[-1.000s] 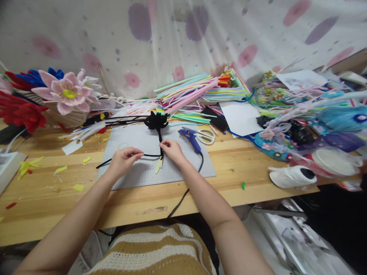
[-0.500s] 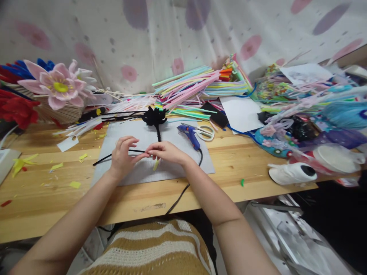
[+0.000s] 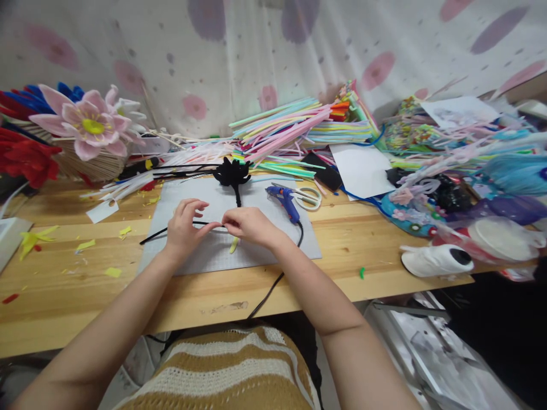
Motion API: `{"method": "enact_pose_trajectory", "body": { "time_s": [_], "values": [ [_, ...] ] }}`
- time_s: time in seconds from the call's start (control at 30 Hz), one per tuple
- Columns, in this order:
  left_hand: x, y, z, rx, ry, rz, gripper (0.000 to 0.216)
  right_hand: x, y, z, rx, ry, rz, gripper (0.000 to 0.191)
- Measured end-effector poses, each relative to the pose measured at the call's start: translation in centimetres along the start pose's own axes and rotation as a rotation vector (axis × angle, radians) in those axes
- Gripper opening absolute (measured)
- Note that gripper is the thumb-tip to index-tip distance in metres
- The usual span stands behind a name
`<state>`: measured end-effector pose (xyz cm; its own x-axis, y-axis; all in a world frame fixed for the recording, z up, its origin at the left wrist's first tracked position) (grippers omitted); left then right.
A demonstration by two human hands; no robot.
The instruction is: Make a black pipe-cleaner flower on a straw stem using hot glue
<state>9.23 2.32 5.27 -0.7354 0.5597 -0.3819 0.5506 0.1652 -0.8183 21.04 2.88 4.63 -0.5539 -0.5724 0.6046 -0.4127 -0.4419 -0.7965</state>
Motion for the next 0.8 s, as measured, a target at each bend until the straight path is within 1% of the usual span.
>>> {"method": "enact_pose_trajectory", "body": {
  "time_s": [0.13, 0.23, 0.4, 0.53, 0.8],
  "values": [
    [0.2, 0.0, 0.0, 0.013, -0.014, -0.001, 0.041, -0.1, -0.1, 0.2, 0.013, -0.012, -0.075, 0.015],
    [0.0, 0.0, 0.0, 0.005, -0.002, -0.011, 0.040, -0.7, -0.2, 0.1, 0.010, 0.040, -0.124, 0.015],
    [-0.2, 0.3, -0.2, 0.025, -0.014, -0.024, 0.038, -1.0, 0.5, -0.6, 0.054, 0.098, -0.108, 0.016],
    [0.0, 0.4, -0.3, 0.047, -0.032, -0.034, 0.035, -0.9, 0.6, -1.1, 0.043, 0.102, -0.057, 0.015],
    [0.0, 0.6, -0.5, 0.104, -0.068, -0.058, 0.035, 0.0, 0.8, -1.6, 0.044, 0.010, 0.170, 0.015]
  ]
}}
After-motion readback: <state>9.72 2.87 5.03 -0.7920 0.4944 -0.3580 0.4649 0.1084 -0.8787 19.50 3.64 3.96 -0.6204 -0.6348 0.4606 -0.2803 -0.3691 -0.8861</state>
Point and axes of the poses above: each hand's wrist, its own z-axis away from the middle knuckle, its own y-axis out of the palm, x = y × z, the point moved 9 cm from there along -z, towards the middle knuckle, and after that the axes turned 15 degrees about x, right-handed, at the moved point
